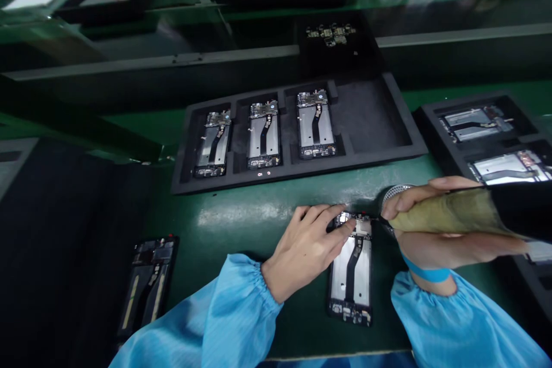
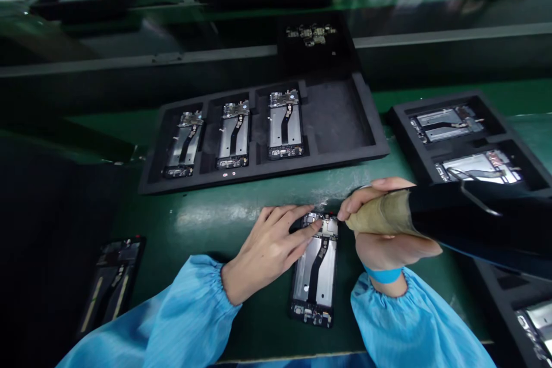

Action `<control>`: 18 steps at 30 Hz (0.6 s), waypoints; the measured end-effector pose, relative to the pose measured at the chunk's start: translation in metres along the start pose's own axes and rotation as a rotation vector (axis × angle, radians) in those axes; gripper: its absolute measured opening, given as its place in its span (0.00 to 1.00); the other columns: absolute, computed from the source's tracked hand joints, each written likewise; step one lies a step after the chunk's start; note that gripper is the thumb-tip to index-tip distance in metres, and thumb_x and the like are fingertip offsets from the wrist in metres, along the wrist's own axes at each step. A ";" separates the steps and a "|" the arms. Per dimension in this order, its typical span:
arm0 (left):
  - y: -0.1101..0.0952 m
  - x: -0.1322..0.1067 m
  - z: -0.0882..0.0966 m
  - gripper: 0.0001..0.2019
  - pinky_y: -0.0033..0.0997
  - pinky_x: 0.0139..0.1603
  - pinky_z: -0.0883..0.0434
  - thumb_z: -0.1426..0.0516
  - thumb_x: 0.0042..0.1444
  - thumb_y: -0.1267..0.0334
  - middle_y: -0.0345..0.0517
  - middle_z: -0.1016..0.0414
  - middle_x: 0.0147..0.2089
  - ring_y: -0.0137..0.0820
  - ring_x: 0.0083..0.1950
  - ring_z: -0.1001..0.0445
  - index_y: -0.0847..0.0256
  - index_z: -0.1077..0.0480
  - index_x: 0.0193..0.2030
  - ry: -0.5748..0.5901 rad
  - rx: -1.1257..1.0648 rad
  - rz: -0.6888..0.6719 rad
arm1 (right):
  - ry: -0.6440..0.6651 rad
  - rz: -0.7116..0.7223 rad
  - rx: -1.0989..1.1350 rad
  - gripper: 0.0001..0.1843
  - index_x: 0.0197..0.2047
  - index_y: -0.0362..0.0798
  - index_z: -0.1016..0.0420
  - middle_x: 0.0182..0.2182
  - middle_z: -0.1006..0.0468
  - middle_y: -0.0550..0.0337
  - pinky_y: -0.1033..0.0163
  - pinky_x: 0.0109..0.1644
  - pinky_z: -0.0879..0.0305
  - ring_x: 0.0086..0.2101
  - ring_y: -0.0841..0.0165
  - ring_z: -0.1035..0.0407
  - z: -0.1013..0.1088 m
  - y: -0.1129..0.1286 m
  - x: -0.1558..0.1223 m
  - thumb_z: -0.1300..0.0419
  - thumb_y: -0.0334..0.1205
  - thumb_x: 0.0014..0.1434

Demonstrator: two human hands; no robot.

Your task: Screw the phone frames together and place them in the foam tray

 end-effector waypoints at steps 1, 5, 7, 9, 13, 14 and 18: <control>0.000 0.000 0.000 0.15 0.46 0.54 0.32 0.47 0.74 0.63 0.50 0.30 0.69 0.42 0.63 0.30 0.55 0.29 0.63 -0.002 -0.003 0.002 | 0.008 0.013 0.011 0.36 0.47 0.53 0.25 0.19 0.26 0.62 0.51 0.18 0.31 0.15 0.61 0.33 -0.001 0.000 0.000 0.57 0.73 0.64; 0.000 -0.001 0.000 0.15 0.46 0.54 0.32 0.48 0.74 0.63 0.50 0.30 0.68 0.42 0.63 0.30 0.54 0.29 0.63 -0.010 -0.003 0.007 | 0.000 0.020 0.026 0.36 0.47 0.52 0.25 0.19 0.27 0.62 0.52 0.17 0.32 0.14 0.61 0.34 -0.001 -0.002 -0.001 0.59 0.72 0.65; 0.000 -0.001 0.000 0.15 0.45 0.54 0.32 0.47 0.74 0.63 0.50 0.30 0.68 0.42 0.63 0.30 0.54 0.29 0.63 -0.007 0.000 0.011 | 0.008 0.003 0.021 0.37 0.47 0.52 0.26 0.19 0.27 0.62 0.53 0.17 0.32 0.14 0.62 0.34 -0.002 -0.003 -0.002 0.59 0.73 0.64; 0.000 -0.001 0.000 0.15 0.46 0.54 0.32 0.47 0.74 0.63 0.49 0.31 0.69 0.42 0.64 0.30 0.53 0.29 0.63 -0.001 0.001 0.014 | 0.011 -0.004 0.016 0.37 0.45 0.52 0.26 0.19 0.26 0.63 0.53 0.18 0.32 0.14 0.62 0.33 -0.005 -0.003 -0.004 0.59 0.75 0.63; 0.000 -0.001 0.001 0.15 0.46 0.53 0.32 0.47 0.74 0.62 0.49 0.30 0.69 0.42 0.64 0.31 0.54 0.28 0.63 -0.002 -0.002 0.013 | 0.008 0.054 0.026 0.35 0.39 0.53 0.27 0.19 0.27 0.65 0.55 0.16 0.34 0.13 0.64 0.34 -0.014 0.002 -0.006 0.57 0.75 0.62; 0.000 0.000 0.001 0.15 0.46 0.53 0.32 0.48 0.74 0.62 0.49 0.30 0.68 0.42 0.64 0.31 0.54 0.28 0.63 -0.006 -0.004 0.012 | 0.017 0.068 0.031 0.35 0.39 0.53 0.27 0.18 0.27 0.64 0.55 0.15 0.34 0.13 0.64 0.34 -0.015 0.003 -0.007 0.56 0.75 0.62; 0.000 0.000 0.001 0.15 0.46 0.53 0.32 0.48 0.74 0.63 0.50 0.30 0.69 0.42 0.64 0.31 0.54 0.28 0.63 -0.003 -0.019 0.020 | 0.011 -0.006 0.016 0.37 0.41 0.53 0.26 0.19 0.26 0.63 0.52 0.17 0.33 0.14 0.62 0.33 -0.002 -0.001 -0.005 0.57 0.77 0.60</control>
Point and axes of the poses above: each hand's wrist, its own x-axis towards the middle knuckle, its own z-axis out of the back of the hand, y = z × x, the point moved 7 cm from there along x, towards the middle knuckle
